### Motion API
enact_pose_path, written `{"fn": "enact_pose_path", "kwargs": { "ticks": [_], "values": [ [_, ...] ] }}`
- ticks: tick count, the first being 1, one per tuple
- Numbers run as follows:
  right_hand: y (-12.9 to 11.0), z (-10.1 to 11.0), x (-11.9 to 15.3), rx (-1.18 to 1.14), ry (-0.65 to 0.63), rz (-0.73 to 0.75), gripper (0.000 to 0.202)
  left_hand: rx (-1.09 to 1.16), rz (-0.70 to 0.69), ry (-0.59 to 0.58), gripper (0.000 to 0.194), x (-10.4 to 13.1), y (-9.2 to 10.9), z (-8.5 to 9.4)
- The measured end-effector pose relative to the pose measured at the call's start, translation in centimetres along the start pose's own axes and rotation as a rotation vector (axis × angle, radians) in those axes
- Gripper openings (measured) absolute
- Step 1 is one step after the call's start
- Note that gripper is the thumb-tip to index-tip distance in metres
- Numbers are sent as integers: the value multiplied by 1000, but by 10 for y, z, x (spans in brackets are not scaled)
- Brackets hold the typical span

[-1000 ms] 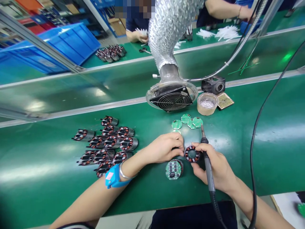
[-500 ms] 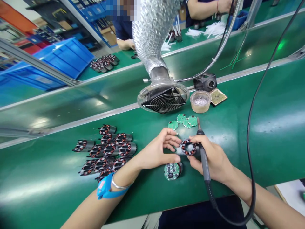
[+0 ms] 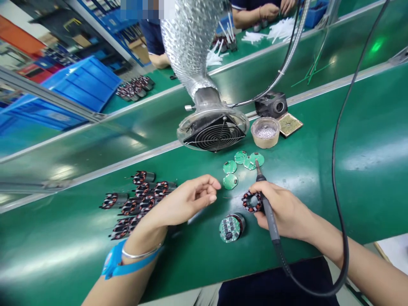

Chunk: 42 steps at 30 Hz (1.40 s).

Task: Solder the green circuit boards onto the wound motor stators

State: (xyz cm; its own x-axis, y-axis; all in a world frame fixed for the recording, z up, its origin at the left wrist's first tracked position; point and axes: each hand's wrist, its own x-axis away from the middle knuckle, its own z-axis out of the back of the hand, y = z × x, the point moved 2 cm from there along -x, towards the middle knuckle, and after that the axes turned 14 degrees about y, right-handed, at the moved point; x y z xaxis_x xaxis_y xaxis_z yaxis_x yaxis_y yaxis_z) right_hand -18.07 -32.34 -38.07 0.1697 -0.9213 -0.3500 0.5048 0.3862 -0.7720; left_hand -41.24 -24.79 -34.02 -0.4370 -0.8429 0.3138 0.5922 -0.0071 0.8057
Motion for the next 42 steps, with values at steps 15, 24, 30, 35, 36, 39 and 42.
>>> {"fn": "enact_pose_path", "kwargs": {
  "ticks": [15, 24, 30, 35, 36, 39, 42],
  "values": [
    [0, 1, -8, -2, -38, -48, 41, 24, 48, 305, 28, -11, -14, 1],
    [4, 4, -11, 69, 50, -127, 45, 268, 219, -114, 46, -8, -9, -34],
    [1, 0, -10, 99, 63, -103, 43, 306, 198, -64, 24, -3, -8, -41],
    [-3, 2, -12, 56, -19, -16, 39, 102, 205, -94, 20, 7, -11, -22],
    [-4, 3, -13, 52, -32, -14, 40, 15, 189, -72, 19, 8, -11, -16],
    [-3, 7, -15, 33, -74, -20, 44, -308, 87, 116, 19, 5, -11, -6],
    [-1, 10, -15, 14, -116, -30, 47, -488, -74, 382, 15, -7, -11, -15]
  ]
}}
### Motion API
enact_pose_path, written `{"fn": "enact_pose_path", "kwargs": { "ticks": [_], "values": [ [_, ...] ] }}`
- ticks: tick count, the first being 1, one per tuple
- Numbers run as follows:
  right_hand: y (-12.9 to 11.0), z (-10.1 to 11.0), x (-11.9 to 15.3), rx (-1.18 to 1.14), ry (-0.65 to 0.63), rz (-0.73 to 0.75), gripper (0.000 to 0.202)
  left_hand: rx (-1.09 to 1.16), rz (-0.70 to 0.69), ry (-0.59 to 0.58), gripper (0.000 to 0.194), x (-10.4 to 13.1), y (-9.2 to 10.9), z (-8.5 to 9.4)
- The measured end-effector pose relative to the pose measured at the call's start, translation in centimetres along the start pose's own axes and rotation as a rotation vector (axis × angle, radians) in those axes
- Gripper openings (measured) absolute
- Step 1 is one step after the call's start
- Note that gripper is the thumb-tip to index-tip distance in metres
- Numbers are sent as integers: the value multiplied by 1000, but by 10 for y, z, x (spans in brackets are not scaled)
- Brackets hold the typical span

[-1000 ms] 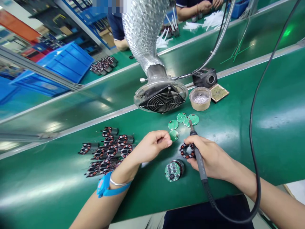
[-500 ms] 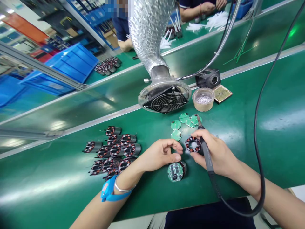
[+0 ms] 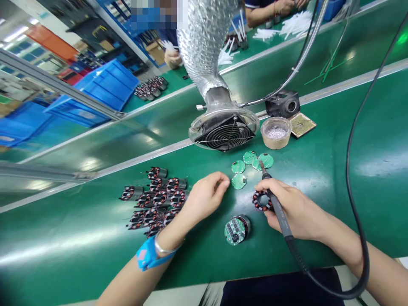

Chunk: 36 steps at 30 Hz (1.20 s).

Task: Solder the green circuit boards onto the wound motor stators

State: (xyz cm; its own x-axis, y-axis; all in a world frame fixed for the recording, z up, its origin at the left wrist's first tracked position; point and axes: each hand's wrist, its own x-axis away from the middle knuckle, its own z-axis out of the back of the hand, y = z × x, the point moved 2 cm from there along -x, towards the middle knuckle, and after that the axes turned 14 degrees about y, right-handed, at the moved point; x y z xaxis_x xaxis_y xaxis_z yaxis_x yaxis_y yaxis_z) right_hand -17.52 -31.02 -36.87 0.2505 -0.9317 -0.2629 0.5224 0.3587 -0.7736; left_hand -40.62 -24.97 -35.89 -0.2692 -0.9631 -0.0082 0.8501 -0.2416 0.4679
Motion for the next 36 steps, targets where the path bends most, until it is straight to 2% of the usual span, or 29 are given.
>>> {"fn": "enact_pose_path", "kwargs": {
  "ticks": [2, 4, 5, 7, 9, 11, 14, 16, 19, 21, 23, 27, 32, 36],
  "values": [
    [2, 2, 1, -4, -8, -5, 49, -23, -63, 113, 23, -4, 2, -13],
    [3, 3, 3, -4, 2, 6, 51, -25, -74, 132, 29, -5, 1, -23],
    [3, 3, 3, -7, 12, 20, 51, -16, -59, 126, 25, -6, 0, -24],
    [1, 4, 2, -16, 53, 66, 52, 57, -12, 112, 13, -5, 0, -19],
    [-4, 5, 0, -17, 132, 133, 52, 232, 19, 99, 7, -3, 6, -9],
    [-11, 5, -3, -16, 198, 233, 50, 461, 17, 42, 10, -1, 18, 1],
    [-21, 5, -3, 16, 202, 325, 46, 690, -16, -95, 17, 1, 39, 5],
    [-23, 7, 1, 56, 226, 291, 44, 748, -22, -136, 21, -1, 45, 3],
    [-19, 9, 11, 101, 288, 146, 46, 688, -50, -65, 22, -8, 39, -6],
    [-14, 8, 16, 117, 270, 39, 47, 591, -115, -27, 25, -14, 30, -13],
    [-10, 4, 19, 117, 234, -25, 47, 571, -203, -87, 20, -18, 23, -21],
    [-6, 0, 19, 104, 227, -57, 46, 735, -292, -222, 9, -21, 18, -30],
    [-4, 1, 16, 28, 169, -46, 49, 829, -193, -314, 16, -17, 21, -30],
    [-4, 5, 11, -9, 108, -28, 50, 820, -28, -279, 16, -10, 31, -29]
  ]
}}
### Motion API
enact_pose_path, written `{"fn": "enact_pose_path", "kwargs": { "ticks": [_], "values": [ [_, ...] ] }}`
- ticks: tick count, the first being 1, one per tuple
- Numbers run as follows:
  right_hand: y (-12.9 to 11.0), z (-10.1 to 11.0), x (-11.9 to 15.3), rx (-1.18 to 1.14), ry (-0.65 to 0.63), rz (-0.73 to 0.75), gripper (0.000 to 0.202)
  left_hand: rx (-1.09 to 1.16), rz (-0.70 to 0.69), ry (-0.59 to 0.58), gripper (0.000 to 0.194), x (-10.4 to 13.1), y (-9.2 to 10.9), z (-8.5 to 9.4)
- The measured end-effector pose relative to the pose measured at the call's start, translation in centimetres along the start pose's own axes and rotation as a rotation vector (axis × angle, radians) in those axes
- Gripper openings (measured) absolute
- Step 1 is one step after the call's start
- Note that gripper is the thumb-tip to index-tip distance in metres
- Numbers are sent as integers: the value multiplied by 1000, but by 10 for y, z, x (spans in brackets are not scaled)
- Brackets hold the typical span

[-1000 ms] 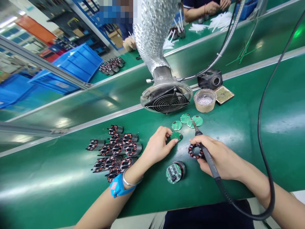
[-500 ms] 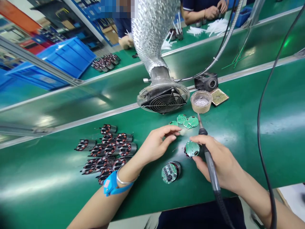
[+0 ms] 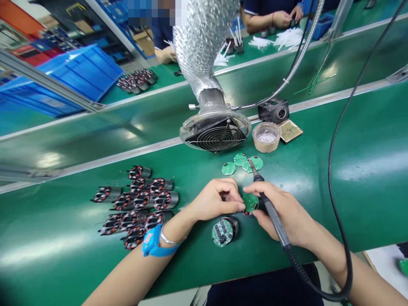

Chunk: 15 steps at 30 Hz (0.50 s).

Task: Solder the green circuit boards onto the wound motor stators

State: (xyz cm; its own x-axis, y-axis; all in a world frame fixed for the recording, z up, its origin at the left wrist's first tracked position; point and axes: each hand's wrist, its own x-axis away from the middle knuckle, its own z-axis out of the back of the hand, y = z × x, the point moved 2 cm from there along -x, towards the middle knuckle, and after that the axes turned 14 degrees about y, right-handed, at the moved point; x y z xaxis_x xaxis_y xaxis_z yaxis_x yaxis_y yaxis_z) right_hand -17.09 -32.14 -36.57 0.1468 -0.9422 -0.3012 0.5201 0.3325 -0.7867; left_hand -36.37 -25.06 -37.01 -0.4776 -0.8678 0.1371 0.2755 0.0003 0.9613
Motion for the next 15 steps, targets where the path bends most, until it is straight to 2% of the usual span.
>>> {"fn": "enact_pose_path", "kwargs": {
  "ticks": [3, 5, 11, 13, 15],
  "values": [
    [-2, 1, -2, -1, -55, 19, 53, -30, 69, 53, 18, 2, 5, -7],
    [-3, 0, -2, 5, -49, 46, 56, -63, 67, 65, 17, 3, 9, -9],
    [-12, -3, -2, 44, 264, 154, 37, -106, 33, 74, 14, 5, 11, -8],
    [-16, -5, -4, 79, 292, 191, 36, -58, 59, 54, 15, 5, 8, -7],
    [-21, -6, -6, 118, 261, 236, 35, 29, 108, 12, 19, 5, 4, -6]
  ]
}}
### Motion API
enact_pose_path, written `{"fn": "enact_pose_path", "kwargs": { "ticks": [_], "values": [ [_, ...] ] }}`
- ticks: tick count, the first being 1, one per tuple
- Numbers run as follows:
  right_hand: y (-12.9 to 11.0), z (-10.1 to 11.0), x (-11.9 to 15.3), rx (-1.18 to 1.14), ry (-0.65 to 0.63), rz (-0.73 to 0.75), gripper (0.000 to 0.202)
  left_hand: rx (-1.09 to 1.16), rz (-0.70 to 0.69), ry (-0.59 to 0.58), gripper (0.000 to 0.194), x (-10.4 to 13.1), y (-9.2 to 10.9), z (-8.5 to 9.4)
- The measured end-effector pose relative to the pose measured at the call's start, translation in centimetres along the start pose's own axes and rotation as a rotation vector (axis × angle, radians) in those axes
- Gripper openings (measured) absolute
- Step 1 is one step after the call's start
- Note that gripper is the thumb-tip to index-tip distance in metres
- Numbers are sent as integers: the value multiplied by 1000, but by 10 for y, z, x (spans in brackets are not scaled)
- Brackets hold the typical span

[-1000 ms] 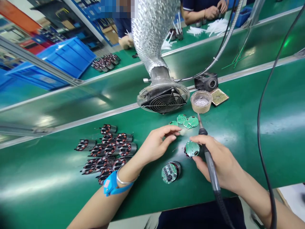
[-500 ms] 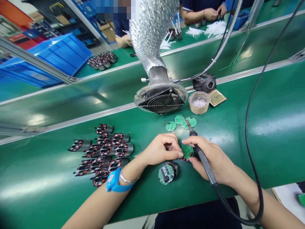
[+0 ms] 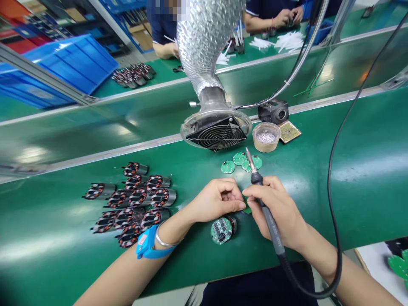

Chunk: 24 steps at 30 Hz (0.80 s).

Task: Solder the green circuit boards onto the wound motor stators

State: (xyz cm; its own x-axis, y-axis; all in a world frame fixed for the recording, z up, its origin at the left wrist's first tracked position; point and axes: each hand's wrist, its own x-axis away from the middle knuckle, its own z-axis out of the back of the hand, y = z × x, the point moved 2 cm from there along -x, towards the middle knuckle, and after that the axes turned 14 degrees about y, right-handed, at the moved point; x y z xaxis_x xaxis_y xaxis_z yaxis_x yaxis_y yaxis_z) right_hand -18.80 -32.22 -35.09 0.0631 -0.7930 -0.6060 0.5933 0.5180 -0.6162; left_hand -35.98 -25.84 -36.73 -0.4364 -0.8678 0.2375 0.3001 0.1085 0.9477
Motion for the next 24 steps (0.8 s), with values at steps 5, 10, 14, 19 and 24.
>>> {"fn": "enact_pose_path", "kwargs": {
  "ticks": [5, 10, 14, 19, 24],
  "values": [
    [-5, -2, -5, -6, -167, 57, 41, 95, 40, -39, 23, 1, -7, -2],
    [-6, 13, 0, 28, -108, 23, 42, -115, -119, 87, 9, 6, -3, -4],
    [-17, 39, 10, 81, -44, -45, 51, -204, -148, 118, 9, 8, 0, -6],
    [-40, 58, 19, 143, -26, 8, 45, -217, -129, 122, 7, 8, 2, -7],
    [-52, 49, 18, 163, 37, 113, 25, -216, -130, 119, 6, 8, 1, -7]
  ]
}}
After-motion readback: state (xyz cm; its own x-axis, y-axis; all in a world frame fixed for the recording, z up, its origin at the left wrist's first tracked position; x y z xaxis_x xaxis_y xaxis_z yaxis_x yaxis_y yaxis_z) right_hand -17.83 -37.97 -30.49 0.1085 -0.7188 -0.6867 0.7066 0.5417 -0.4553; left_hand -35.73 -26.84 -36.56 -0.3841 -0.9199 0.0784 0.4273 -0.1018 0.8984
